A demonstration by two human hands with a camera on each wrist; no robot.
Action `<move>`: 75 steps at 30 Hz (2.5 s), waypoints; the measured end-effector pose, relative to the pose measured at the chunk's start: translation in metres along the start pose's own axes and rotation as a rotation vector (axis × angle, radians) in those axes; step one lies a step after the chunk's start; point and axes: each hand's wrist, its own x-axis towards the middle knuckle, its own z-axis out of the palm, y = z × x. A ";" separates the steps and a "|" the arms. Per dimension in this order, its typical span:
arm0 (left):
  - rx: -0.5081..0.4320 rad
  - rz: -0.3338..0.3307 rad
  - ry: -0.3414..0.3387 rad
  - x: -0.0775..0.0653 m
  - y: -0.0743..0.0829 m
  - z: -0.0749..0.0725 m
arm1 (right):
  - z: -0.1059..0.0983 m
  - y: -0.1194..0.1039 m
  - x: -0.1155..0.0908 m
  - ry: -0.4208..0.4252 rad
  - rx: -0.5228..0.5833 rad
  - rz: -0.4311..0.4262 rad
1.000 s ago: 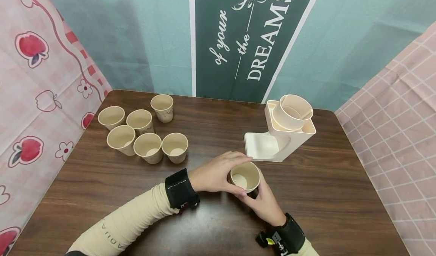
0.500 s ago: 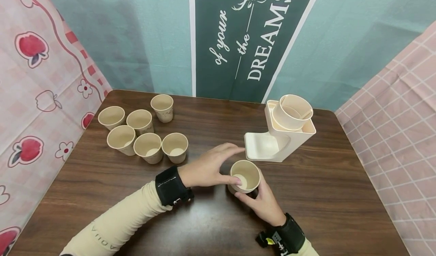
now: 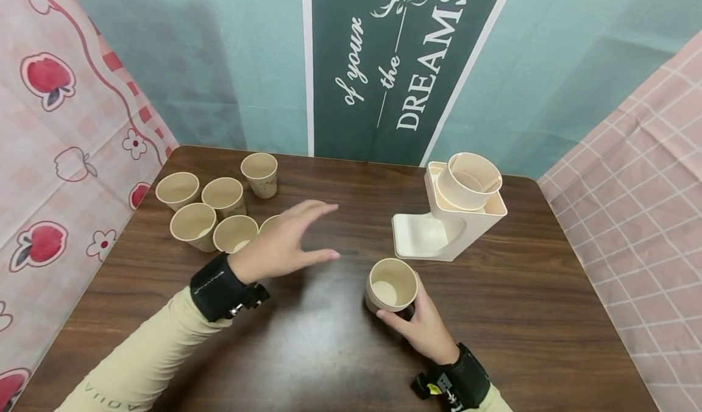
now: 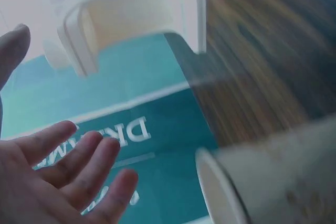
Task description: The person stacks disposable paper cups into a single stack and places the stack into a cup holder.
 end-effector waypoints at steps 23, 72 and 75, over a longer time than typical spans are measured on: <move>0.314 -0.159 -0.127 -0.026 -0.044 -0.021 | 0.002 -0.001 -0.002 0.012 0.006 0.044; 0.201 -0.132 -0.025 -0.025 -0.037 -0.018 | 0.002 0.031 -0.003 0.015 0.027 0.011; 0.186 -0.117 -0.011 -0.025 -0.036 -0.019 | 0.002 0.030 -0.003 0.016 0.023 0.007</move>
